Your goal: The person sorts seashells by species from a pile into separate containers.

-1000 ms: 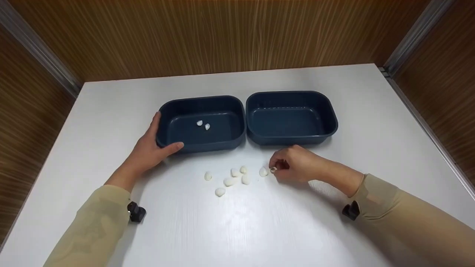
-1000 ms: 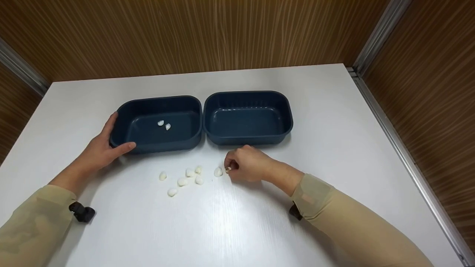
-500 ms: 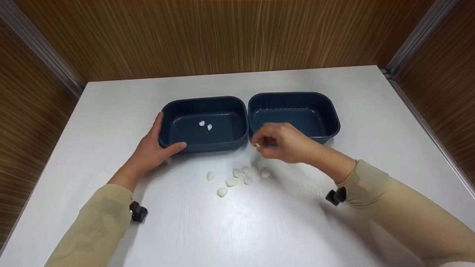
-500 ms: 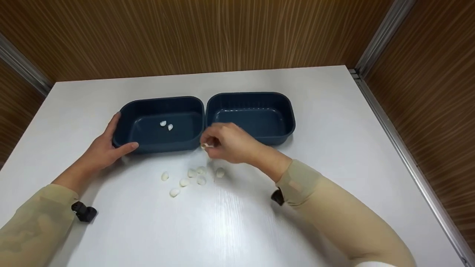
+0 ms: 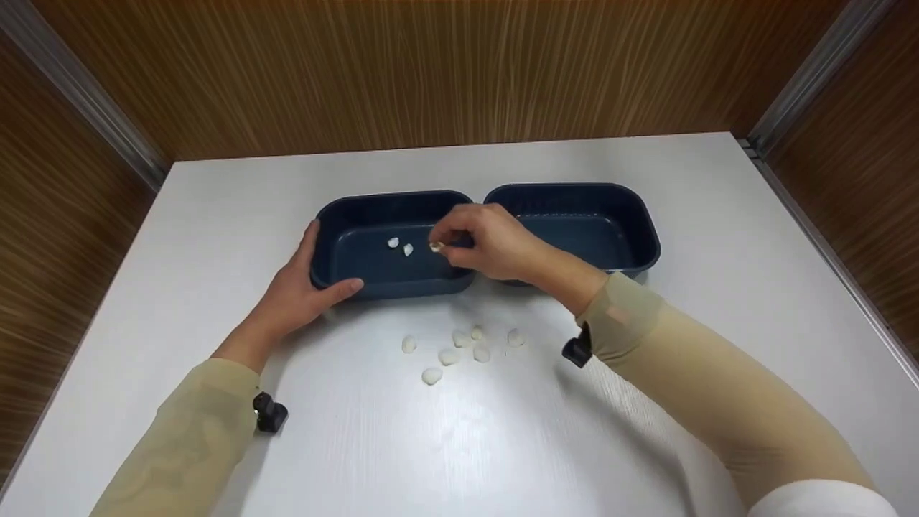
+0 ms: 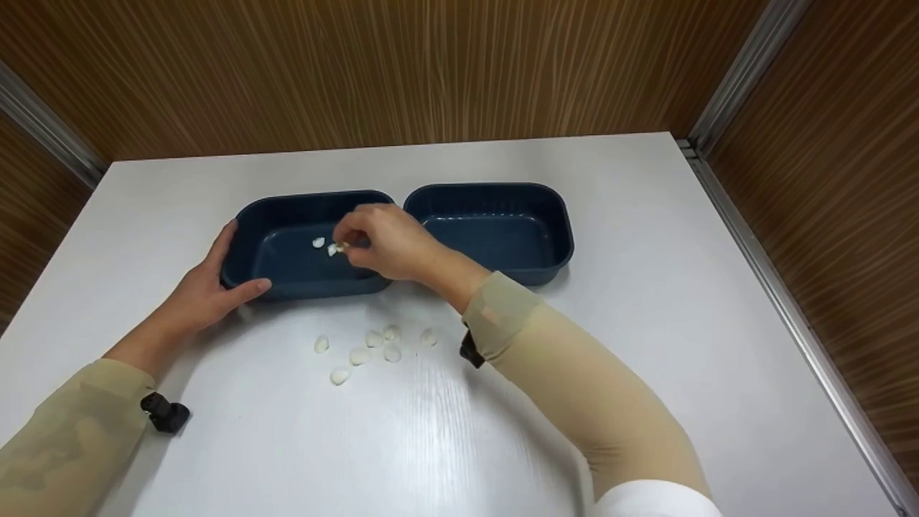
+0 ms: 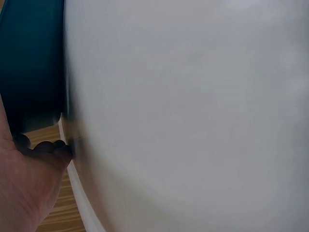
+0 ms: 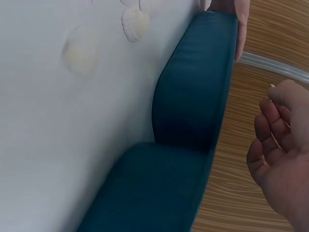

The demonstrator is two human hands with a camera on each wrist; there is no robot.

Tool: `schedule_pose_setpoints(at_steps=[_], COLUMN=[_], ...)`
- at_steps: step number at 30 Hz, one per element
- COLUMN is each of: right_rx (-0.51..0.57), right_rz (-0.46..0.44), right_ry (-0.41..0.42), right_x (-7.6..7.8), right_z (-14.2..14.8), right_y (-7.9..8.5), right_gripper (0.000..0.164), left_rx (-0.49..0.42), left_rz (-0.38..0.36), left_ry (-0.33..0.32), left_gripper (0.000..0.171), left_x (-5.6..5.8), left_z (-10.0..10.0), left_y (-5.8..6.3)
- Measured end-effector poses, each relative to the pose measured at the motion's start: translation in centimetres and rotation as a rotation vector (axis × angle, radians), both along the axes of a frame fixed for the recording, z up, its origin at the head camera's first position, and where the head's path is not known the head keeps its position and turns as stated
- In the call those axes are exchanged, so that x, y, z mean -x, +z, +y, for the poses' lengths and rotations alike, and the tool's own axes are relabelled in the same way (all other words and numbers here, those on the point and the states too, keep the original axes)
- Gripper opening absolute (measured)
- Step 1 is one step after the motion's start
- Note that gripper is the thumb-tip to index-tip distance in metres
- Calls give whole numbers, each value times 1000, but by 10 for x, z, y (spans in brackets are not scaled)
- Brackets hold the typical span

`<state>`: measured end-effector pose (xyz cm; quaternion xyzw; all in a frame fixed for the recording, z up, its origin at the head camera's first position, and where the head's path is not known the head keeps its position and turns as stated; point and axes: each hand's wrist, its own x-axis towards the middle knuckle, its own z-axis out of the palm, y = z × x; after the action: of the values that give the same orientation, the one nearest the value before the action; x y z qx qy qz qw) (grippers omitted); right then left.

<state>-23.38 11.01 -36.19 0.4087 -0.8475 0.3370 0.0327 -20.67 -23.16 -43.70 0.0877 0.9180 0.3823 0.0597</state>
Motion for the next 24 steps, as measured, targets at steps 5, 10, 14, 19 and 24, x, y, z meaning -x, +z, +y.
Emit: schedule_pose_setpoints(at_steps=[5,10,14,19,24], right_rx=[-39,-86,-112,-130,-140], right_rz=[-64,-105,-117,-99,-104], right_ry=[-48,-108,-130,-128,-143], right_x=[12,22,27,30,31], right_z=[-12,-20,-25,-29,-29], right_y=[-7,-14,-18,-21,-21], right_gripper=[19,20,20,22,29], left_rx=[0,-1,0,-8,-11], left_rz=[7,7,4,3,-7], left_ry=[-3,0,2,5,6], left_gripper=[120,120,120,120,120], left_x=[1,2,2,2,2], left_z=[-1,-1,-3,-5,-5], left_y=[-2,-2,-2,-2,-2])
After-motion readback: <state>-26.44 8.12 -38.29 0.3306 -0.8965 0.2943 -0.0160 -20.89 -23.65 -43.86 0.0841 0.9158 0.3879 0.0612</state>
